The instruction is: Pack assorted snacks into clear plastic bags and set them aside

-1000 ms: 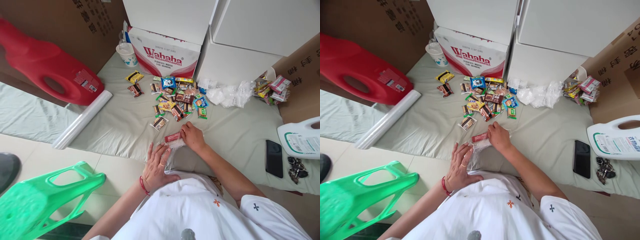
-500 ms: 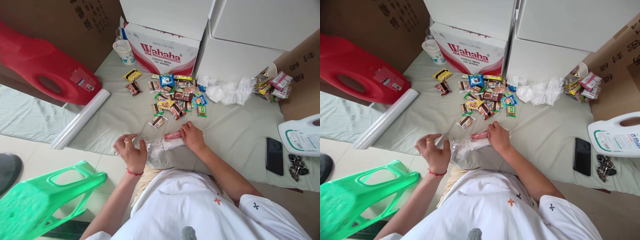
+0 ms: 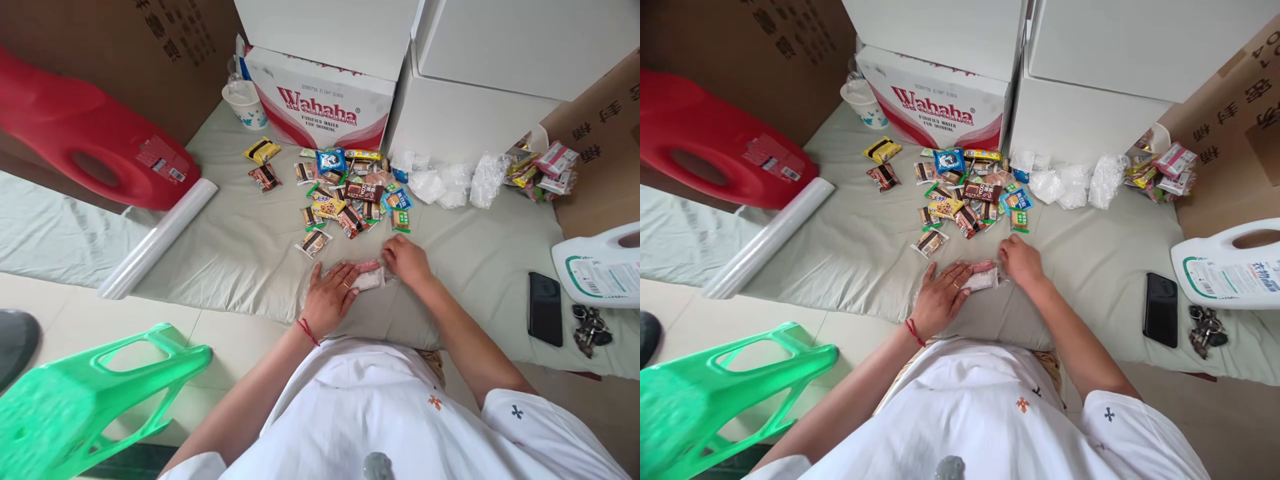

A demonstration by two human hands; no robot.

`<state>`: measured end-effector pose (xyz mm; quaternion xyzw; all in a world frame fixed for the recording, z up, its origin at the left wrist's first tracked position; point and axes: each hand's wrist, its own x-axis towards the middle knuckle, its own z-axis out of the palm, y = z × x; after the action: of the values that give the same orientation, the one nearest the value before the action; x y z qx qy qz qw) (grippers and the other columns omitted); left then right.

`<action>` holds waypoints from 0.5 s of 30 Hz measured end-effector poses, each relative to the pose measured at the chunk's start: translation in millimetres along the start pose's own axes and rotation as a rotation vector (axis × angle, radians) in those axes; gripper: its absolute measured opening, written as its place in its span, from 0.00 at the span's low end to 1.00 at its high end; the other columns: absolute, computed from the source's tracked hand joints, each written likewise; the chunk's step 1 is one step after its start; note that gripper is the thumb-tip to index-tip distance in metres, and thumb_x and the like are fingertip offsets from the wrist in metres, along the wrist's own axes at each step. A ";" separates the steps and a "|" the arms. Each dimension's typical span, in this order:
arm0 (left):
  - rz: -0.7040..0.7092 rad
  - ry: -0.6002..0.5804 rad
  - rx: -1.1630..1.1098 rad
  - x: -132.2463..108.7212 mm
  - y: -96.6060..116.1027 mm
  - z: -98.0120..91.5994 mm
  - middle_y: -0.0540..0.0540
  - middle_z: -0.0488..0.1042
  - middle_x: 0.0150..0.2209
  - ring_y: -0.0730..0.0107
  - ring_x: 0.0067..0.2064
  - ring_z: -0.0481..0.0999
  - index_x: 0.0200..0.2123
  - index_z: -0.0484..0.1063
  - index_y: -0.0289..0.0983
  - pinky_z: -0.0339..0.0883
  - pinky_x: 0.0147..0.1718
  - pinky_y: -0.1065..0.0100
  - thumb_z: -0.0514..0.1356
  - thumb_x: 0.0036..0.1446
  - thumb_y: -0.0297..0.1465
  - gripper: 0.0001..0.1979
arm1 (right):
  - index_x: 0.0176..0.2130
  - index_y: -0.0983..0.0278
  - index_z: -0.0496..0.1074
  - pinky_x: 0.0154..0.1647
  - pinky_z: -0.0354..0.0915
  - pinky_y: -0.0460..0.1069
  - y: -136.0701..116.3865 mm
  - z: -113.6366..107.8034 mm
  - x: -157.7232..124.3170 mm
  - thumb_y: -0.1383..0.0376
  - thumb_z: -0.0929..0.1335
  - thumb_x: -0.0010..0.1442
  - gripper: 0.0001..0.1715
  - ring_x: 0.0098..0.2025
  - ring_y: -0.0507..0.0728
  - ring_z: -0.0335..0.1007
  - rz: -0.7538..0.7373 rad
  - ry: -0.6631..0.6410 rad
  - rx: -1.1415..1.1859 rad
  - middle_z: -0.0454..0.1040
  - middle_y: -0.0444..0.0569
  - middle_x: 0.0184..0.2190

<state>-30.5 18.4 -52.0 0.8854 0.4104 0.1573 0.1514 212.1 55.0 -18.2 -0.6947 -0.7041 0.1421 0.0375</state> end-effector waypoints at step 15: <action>0.061 0.114 0.086 -10.0 0.7 10.1 0.41 0.72 0.64 0.52 0.66 0.68 0.67 0.65 0.42 0.45 0.69 0.42 0.53 0.71 0.36 0.23 | 0.37 0.63 0.75 0.32 0.61 0.48 33.4 5.4 -35.4 0.42 0.70 0.56 0.27 0.30 0.56 0.69 0.371 -0.003 0.565 0.73 0.46 0.26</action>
<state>-32.1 8.8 -62.4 0.8927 0.3978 0.1942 0.0847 244.2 19.0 -26.7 -0.7730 -0.4984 0.3372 0.2010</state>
